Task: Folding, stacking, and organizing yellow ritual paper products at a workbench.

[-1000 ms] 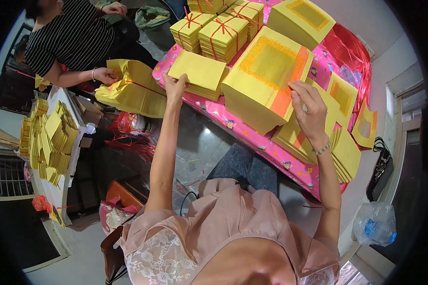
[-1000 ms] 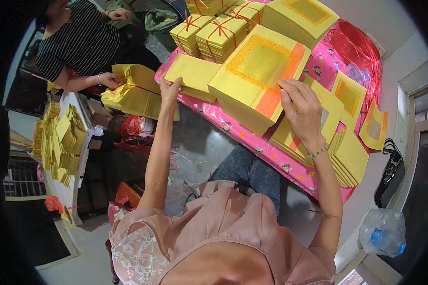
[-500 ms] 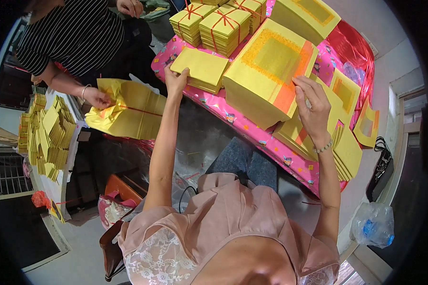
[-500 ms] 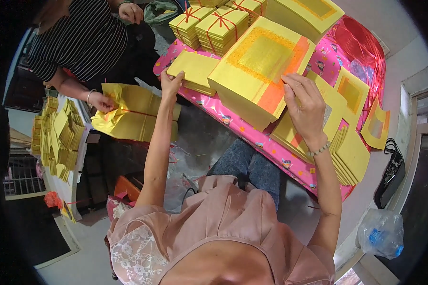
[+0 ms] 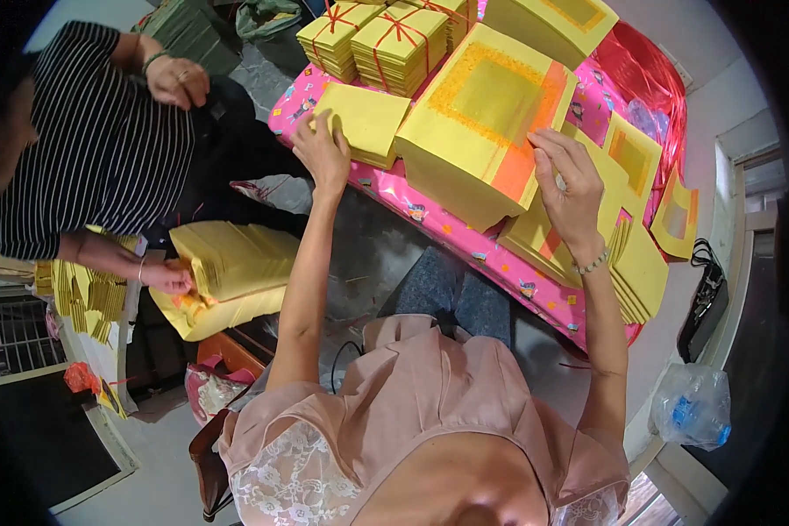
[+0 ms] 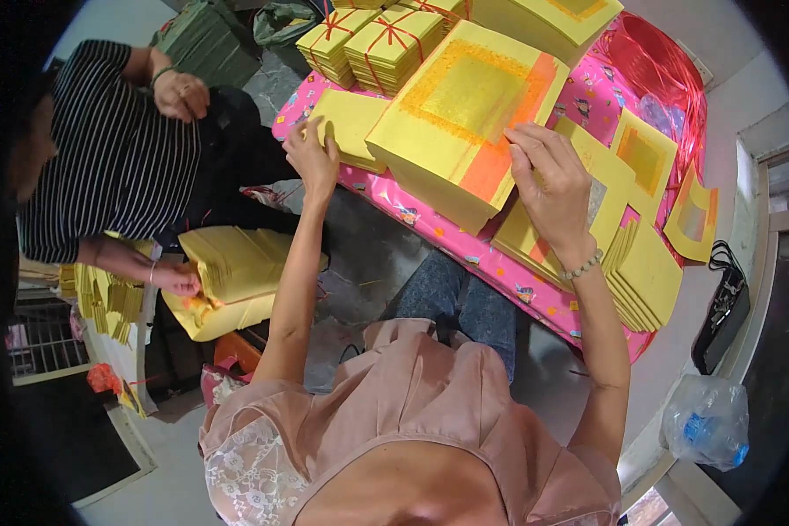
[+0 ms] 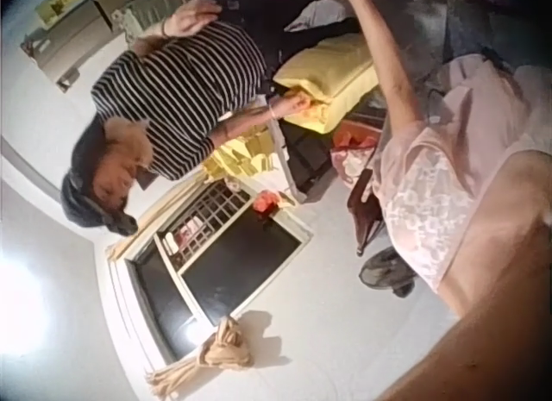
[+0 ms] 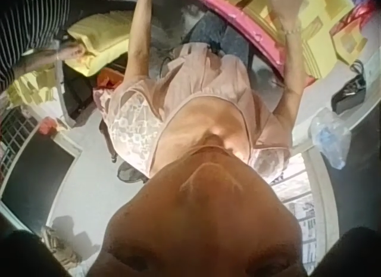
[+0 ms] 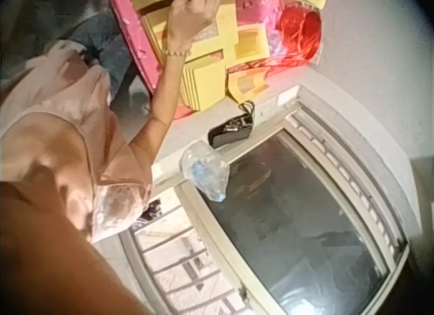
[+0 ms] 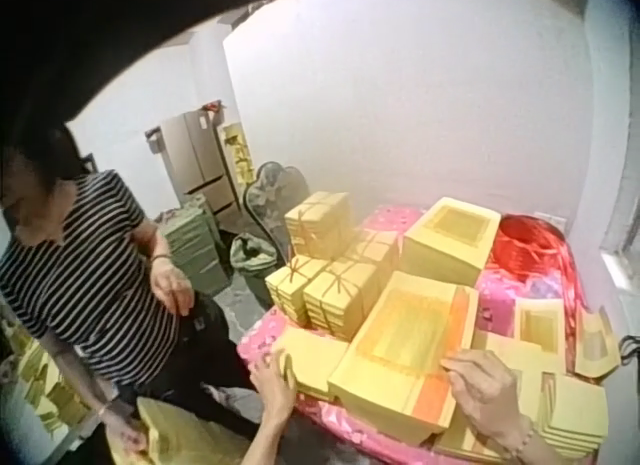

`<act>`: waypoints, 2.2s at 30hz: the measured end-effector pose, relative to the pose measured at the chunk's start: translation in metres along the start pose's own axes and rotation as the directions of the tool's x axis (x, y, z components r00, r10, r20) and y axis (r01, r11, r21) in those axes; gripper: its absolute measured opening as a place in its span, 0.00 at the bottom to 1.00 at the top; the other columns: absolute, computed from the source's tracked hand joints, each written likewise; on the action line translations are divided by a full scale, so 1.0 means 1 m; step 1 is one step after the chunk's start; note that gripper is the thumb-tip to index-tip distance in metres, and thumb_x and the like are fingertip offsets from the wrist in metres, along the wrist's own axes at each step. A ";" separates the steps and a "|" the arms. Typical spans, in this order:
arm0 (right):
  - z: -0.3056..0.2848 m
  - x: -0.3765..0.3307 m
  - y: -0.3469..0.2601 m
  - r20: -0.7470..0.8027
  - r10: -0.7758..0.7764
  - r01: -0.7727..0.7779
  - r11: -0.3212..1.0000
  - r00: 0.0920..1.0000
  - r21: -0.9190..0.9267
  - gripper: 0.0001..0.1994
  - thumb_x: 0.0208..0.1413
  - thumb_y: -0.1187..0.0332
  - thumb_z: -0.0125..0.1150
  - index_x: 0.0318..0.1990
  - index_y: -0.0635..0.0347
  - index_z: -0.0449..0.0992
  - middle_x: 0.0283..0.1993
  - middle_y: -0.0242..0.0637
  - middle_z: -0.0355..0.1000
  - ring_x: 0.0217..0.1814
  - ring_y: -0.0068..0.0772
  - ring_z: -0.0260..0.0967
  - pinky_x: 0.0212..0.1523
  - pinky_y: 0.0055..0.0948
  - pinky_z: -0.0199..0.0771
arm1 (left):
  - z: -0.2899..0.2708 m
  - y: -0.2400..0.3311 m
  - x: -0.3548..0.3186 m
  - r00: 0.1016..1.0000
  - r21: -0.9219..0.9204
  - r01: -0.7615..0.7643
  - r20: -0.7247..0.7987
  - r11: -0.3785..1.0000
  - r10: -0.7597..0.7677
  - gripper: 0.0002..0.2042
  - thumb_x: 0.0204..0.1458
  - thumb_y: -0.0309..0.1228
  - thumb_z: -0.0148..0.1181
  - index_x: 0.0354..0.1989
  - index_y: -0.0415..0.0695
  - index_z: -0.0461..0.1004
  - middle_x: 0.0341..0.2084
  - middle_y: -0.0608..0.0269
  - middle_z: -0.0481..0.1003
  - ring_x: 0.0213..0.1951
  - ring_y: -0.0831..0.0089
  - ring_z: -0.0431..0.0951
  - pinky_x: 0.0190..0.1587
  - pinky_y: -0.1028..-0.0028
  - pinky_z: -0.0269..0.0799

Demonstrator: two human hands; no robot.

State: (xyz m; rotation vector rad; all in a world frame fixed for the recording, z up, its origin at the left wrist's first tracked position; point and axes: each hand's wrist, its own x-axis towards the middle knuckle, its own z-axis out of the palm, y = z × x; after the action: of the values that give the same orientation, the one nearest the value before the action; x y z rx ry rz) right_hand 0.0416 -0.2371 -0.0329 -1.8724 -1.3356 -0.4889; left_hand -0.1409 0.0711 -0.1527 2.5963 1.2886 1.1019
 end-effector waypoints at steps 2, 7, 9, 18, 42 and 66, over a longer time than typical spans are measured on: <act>0.000 0.002 -0.002 -0.002 0.000 0.000 1.000 1.000 0.007 0.09 0.56 0.74 0.61 0.43 0.61 0.80 0.44 0.40 0.77 0.46 0.41 0.75 0.46 0.33 0.75 | 0.001 -0.004 -0.002 0.995 -0.075 -0.083 0.050 0.994 0.087 0.12 0.49 0.26 0.60 0.43 0.48 0.78 0.46 0.59 0.73 0.50 0.55 0.68 0.51 0.59 0.65; -0.001 0.001 -0.002 -0.008 0.017 -0.017 1.000 1.000 -0.014 0.08 0.56 0.73 0.61 0.42 0.61 0.80 0.44 0.40 0.77 0.46 0.41 0.75 0.46 0.34 0.75 | 0.006 0.003 -0.007 0.991 -0.061 -0.119 0.052 0.991 0.122 0.10 0.50 0.28 0.59 0.42 0.48 0.78 0.43 0.58 0.75 0.49 0.56 0.70 0.50 0.58 0.65; -0.001 0.000 -0.002 -0.008 0.014 -0.014 1.000 1.000 0.011 0.08 0.56 0.73 0.61 0.42 0.62 0.80 0.43 0.40 0.77 0.46 0.42 0.75 0.47 0.35 0.75 | 0.006 0.005 -0.007 0.990 -0.059 -0.122 0.057 0.991 0.126 0.10 0.51 0.28 0.58 0.41 0.48 0.79 0.43 0.58 0.75 0.49 0.55 0.70 0.50 0.58 0.65; -0.027 -0.003 -0.023 0.082 -0.120 0.114 0.991 0.989 0.070 0.14 0.47 0.61 0.71 0.39 0.59 0.81 0.43 0.38 0.76 0.45 0.41 0.74 0.46 0.37 0.74 | -0.025 0.022 0.019 0.982 -0.090 -0.150 0.105 0.985 0.159 0.12 0.53 0.30 0.59 0.45 0.48 0.78 0.44 0.56 0.75 0.50 0.54 0.70 0.53 0.56 0.62; -0.016 -0.006 -0.033 0.219 0.260 -0.333 0.829 0.941 0.448 0.02 0.52 0.75 0.66 0.30 0.64 0.81 0.31 0.35 0.74 0.36 0.25 0.71 0.38 0.25 0.69 | -0.125 0.143 0.032 0.631 -0.787 -0.318 0.241 0.529 0.737 0.10 0.43 0.35 0.72 0.34 0.48 0.84 0.38 0.63 0.79 0.45 0.64 0.75 0.50 0.66 0.69; -0.009 -0.006 -0.022 0.325 0.404 -0.516 0.606 0.855 0.605 0.07 0.54 0.70 0.67 0.30 0.65 0.82 0.29 0.28 0.73 0.29 0.13 0.66 0.31 0.18 0.65 | -0.121 0.145 0.040 0.610 -0.775 -0.389 0.189 0.498 0.770 0.06 0.48 0.33 0.68 0.31 0.46 0.85 0.31 0.62 0.82 0.35 0.66 0.78 0.40 0.69 0.73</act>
State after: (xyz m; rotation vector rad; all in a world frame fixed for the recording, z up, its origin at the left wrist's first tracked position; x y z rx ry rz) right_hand 0.0198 -0.2442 -0.0236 -1.5358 -0.8701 0.4017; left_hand -0.1005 -0.0269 0.0083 2.4486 -0.2244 0.5951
